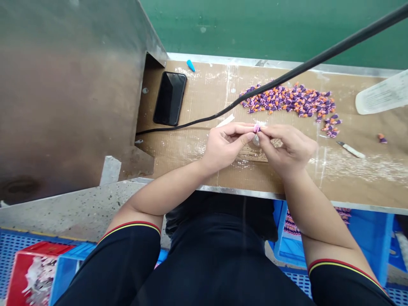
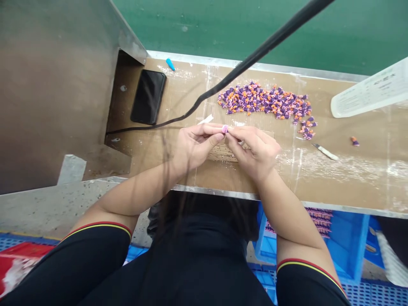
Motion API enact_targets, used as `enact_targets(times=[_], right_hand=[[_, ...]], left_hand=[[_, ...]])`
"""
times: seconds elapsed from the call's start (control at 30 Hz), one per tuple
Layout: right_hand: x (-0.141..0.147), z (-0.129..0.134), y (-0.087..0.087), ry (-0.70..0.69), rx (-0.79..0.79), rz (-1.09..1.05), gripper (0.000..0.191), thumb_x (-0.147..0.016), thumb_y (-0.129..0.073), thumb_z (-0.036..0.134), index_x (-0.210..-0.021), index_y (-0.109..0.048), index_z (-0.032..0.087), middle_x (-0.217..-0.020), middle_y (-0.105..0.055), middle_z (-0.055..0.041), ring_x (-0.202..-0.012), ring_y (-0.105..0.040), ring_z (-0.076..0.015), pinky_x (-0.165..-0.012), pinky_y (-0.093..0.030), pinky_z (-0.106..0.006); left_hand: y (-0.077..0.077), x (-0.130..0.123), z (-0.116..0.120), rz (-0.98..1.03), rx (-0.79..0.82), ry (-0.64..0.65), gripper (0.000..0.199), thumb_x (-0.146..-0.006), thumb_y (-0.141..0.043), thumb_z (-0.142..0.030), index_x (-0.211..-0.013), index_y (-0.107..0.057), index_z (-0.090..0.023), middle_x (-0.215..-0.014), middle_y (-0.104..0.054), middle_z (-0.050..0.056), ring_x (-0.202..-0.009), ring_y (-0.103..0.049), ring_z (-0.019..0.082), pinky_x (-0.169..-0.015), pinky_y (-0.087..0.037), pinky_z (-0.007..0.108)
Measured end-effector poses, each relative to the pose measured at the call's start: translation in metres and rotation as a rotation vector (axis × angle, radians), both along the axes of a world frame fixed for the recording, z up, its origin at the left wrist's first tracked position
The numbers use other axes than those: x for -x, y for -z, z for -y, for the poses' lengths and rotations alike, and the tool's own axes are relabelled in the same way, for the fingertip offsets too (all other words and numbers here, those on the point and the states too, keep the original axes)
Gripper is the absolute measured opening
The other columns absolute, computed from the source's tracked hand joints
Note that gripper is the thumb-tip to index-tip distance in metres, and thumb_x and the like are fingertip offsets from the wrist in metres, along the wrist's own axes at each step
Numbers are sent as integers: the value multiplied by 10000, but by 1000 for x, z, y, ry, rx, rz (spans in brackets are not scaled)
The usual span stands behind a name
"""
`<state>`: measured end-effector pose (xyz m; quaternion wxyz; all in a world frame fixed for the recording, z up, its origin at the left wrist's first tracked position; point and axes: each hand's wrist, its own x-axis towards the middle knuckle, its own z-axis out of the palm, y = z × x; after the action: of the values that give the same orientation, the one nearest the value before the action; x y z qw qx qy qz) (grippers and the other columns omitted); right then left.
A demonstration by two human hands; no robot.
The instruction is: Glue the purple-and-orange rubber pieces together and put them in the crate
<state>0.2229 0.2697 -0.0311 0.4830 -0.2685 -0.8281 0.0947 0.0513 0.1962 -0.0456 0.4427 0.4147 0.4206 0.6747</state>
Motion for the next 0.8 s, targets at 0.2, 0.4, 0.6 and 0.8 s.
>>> enact_targets(times=[0.2,0.4,0.6,0.8], right_hand=[[-1,-3,0,1,106,-14,130,-1093,-769,391,-1028,-843,307,-922,-879,-21,-816,-844,-217,-785,-704,-375],[-36,-18,-11,28,239,16,163,-1065,-751,326,-1187,-851,287,-1100,-890,-48,-916,-845,-219,-784,-711,-362],[-127,-36,-16,71,241,534,162,-966,-692,194,-888,-809,276,-949,-844,-60,-836,-804,-236,-795,-692,-385],[-169,-24,2,129,242,773,275,-999,-619,196,-1150,-841,250,-1122,-858,-134,-1050,-814,-330,-910,-672,-469]], left_hand=[[-1,0,-3,-17,56,34,355,-938,-943,-568,-1115,-925,-260,-1243,-885,100,-1226,-851,267,-1188,-686,444],[10,7,-11,-91,163,-27,490,-917,-936,-589,-1170,-888,-172,-1197,-882,155,-1113,-867,254,-1060,-720,394],[19,8,-17,-165,134,-82,447,-897,-932,-544,-1143,-873,-176,-1185,-877,142,-1046,-852,224,-1022,-721,366],[27,10,-17,-266,47,-110,523,-893,-900,-663,-1132,-875,-198,-1129,-871,136,-982,-842,212,-920,-723,344]])
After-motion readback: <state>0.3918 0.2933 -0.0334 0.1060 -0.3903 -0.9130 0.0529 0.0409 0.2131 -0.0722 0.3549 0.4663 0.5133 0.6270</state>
